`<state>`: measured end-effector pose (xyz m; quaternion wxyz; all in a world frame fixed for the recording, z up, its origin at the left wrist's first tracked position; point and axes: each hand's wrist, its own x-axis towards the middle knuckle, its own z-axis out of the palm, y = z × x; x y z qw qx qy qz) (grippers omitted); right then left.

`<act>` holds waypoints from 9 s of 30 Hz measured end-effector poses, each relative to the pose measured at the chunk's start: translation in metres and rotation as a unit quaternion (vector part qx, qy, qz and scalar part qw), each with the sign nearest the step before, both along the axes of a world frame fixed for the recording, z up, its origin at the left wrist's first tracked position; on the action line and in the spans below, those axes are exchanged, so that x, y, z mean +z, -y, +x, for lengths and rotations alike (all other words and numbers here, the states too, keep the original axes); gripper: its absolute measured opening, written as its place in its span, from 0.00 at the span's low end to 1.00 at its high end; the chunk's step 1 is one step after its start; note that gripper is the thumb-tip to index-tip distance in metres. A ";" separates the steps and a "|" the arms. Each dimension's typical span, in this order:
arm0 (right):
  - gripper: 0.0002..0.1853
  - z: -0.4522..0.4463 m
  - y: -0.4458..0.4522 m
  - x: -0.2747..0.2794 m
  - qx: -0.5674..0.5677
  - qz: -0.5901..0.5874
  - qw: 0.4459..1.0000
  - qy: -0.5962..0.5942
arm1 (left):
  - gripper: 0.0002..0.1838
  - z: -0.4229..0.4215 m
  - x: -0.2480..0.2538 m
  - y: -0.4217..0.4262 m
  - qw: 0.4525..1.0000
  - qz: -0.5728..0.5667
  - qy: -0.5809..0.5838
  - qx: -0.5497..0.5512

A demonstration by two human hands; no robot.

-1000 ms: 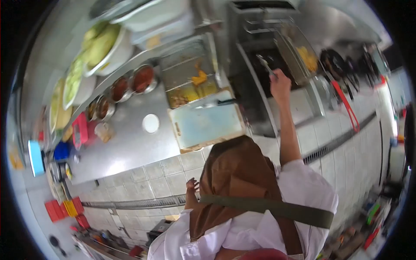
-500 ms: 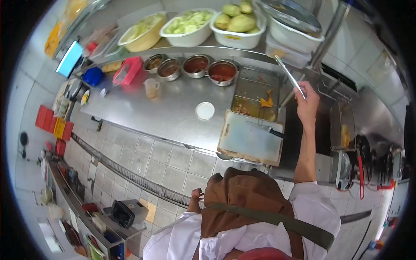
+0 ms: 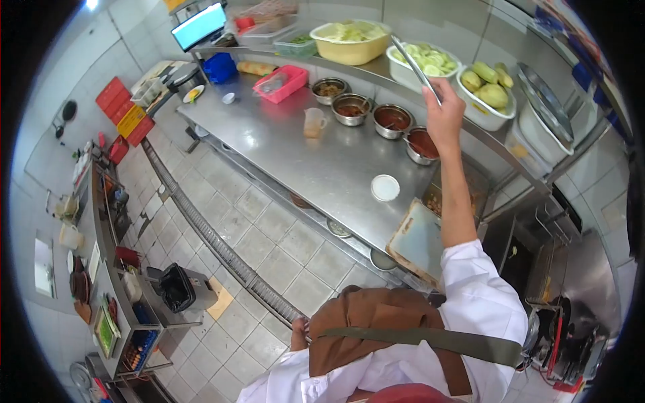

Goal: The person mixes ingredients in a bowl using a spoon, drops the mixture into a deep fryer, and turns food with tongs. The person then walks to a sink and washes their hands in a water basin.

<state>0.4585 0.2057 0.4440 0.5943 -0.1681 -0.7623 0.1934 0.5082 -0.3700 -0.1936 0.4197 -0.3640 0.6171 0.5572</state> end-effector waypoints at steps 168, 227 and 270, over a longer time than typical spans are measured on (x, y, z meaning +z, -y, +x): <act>0.13 0.622 -0.178 -0.446 -0.458 -0.400 0.681 0.409 | 0.17 0.021 0.073 -0.274 0.723 -0.100 0.008 -0.684; 0.16 0.393 0.013 -0.360 0.092 -0.355 0.843 0.395 | 0.17 0.053 0.058 -0.244 0.749 -0.084 0.029 -0.656; 0.17 0.033 0.373 -0.617 0.386 -0.076 0.323 0.861 | 0.18 0.432 0.059 0.090 0.772 0.025 -0.107 0.626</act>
